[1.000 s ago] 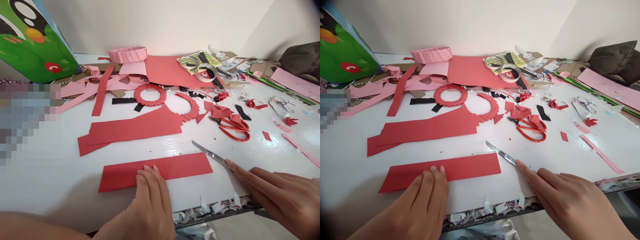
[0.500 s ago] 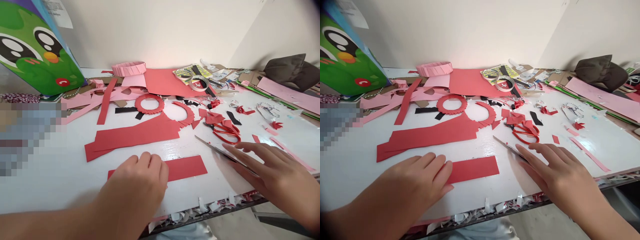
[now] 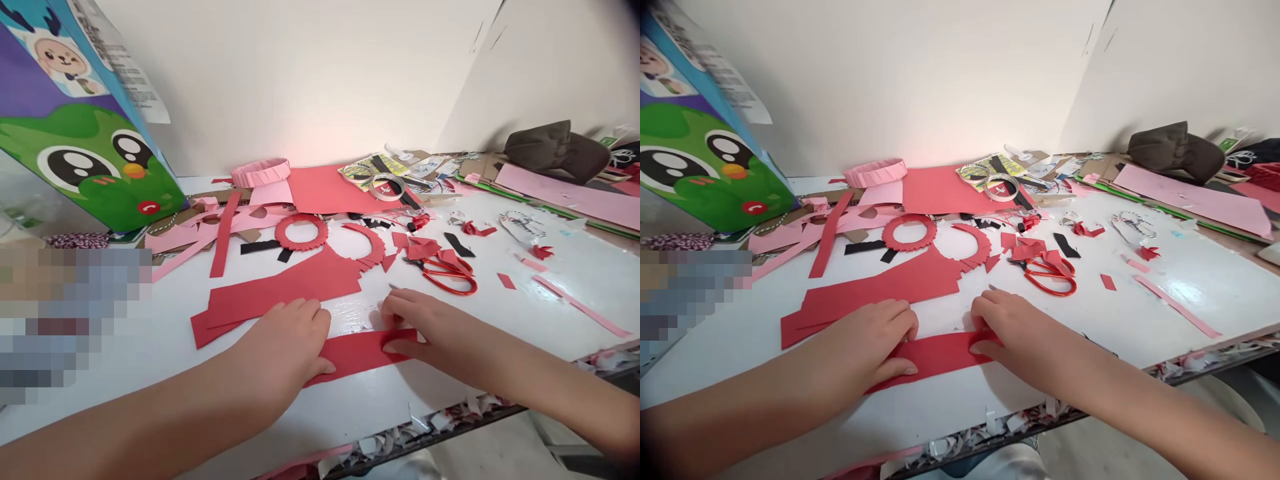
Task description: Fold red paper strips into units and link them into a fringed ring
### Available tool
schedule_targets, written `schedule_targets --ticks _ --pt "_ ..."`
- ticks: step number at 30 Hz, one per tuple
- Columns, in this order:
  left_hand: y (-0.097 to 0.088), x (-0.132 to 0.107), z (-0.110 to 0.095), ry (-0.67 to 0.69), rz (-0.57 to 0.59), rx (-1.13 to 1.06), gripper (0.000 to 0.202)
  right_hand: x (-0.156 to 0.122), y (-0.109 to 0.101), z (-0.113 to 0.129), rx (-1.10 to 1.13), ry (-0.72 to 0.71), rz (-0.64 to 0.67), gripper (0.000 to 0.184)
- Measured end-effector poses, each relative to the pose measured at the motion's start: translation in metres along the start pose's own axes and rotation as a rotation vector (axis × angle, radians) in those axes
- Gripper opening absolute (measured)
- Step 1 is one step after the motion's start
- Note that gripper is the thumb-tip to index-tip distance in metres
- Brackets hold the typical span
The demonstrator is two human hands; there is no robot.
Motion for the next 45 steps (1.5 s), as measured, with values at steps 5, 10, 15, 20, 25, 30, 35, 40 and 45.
schedule_targets --ticks 5,10,15,20,25,30,35,40,45 --pt "-0.006 -0.003 0.008 0.023 -0.073 -0.235 0.018 0.008 -0.016 0.006 0.123 0.005 -0.004 0.015" --pt "-0.024 -0.004 0.008 0.074 -0.194 -0.564 0.041 0.020 -0.065 0.005 0.213 -0.002 -0.272 0.007" --pt "-0.036 -0.008 0.009 0.086 -0.364 -0.888 0.038 0.021 -0.089 -0.015 0.692 0.120 -0.559 0.028" --pt "-0.021 -0.009 0.013 0.068 -0.435 -1.151 0.033 0.035 -0.047 0.002 0.925 0.075 -0.271 0.030" --pt "-0.006 -0.003 0.019 0.057 -0.449 -1.353 0.031 0.042 -0.012 0.023 0.998 0.026 -0.071 0.030" --pt "0.007 0.004 0.020 0.060 -0.356 -1.471 0.039 0.046 -0.001 0.015 1.043 0.063 -0.120 0.025" --pt "0.009 0.008 0.019 0.066 -0.274 -1.503 0.041 0.046 0.004 0.011 1.083 0.085 -0.111 0.025" --pt "0.012 0.014 0.022 0.087 -0.208 -1.524 0.030 0.044 0.002 0.011 1.058 0.096 -0.112 0.022" --pt "0.017 0.019 0.028 0.069 -0.208 -1.549 0.027 0.042 -0.005 -0.001 0.989 0.117 -0.220 0.017"
Point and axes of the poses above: each hand's wrist, its own x-axis towards the middle knuckle, its own y-axis out of the palm, z = x × y, the point moved 8 cm from there along x, towards the middle knuckle, and after that the axes turned 15 degrees about -x, right-handed, at the moved point
